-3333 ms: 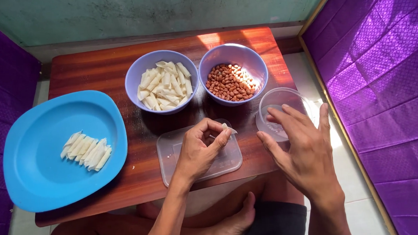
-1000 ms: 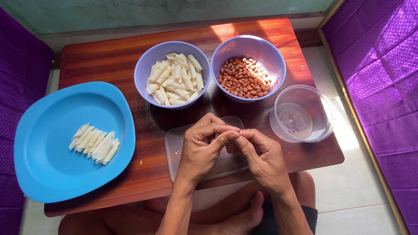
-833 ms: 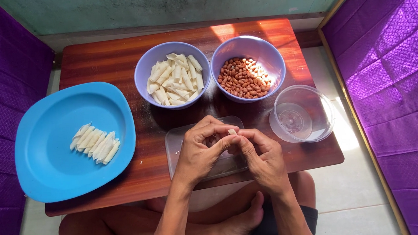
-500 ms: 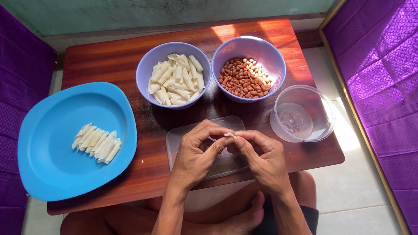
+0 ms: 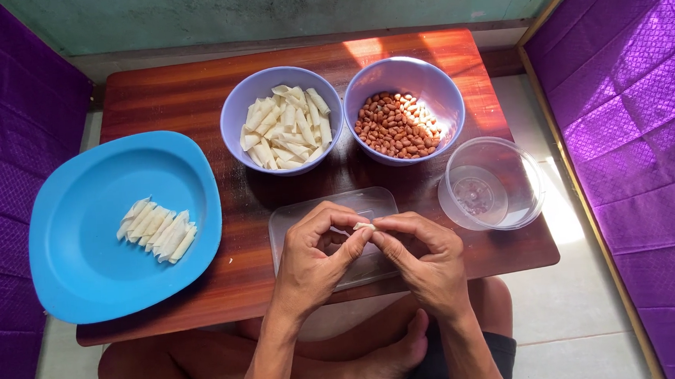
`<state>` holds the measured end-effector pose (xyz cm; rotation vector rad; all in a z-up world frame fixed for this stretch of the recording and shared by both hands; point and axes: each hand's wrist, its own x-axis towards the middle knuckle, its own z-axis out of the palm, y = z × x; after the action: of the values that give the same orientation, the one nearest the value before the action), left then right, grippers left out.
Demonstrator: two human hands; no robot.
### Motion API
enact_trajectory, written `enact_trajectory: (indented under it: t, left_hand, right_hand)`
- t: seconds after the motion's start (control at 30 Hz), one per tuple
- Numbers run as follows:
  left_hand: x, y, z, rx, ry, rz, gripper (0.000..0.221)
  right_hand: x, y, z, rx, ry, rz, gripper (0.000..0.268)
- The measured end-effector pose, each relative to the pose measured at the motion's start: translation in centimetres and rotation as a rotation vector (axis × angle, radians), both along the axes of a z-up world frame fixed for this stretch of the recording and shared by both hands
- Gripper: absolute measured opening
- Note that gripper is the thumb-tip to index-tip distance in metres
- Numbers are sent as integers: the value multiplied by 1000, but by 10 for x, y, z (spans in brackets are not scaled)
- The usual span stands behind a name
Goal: Manually wrapping small food items, specifically peanuts and white sticks, into individual square wrappers.
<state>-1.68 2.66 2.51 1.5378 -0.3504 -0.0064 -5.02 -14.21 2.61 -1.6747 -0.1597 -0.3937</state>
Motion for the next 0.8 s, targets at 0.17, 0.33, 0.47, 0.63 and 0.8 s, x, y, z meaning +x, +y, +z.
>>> enact_trajectory:
  t: [0.17, 0.33, 0.47, 0.63, 0.8]
  left_hand:
    - [0, 7, 9, 34, -16, -24, 20]
    - [2, 17, 14, 91, -66, -44, 15]
    - [3, 24, 16, 128, -94, -75, 13]
    - [5, 29, 14, 145, -126, -95, 13]
    - [6, 32, 8, 168, -150, -118, 11]
  right_hand:
    - [2, 1, 0, -53, -14, 37, 11]
    - [3, 1, 1, -103, -22, 69, 9]
    - [3, 1, 3, -138, -26, 106, 9]
    - [4, 2, 1, -157, -23, 119, 8]
    - [4, 6, 2, -192, -17, 111, 9]
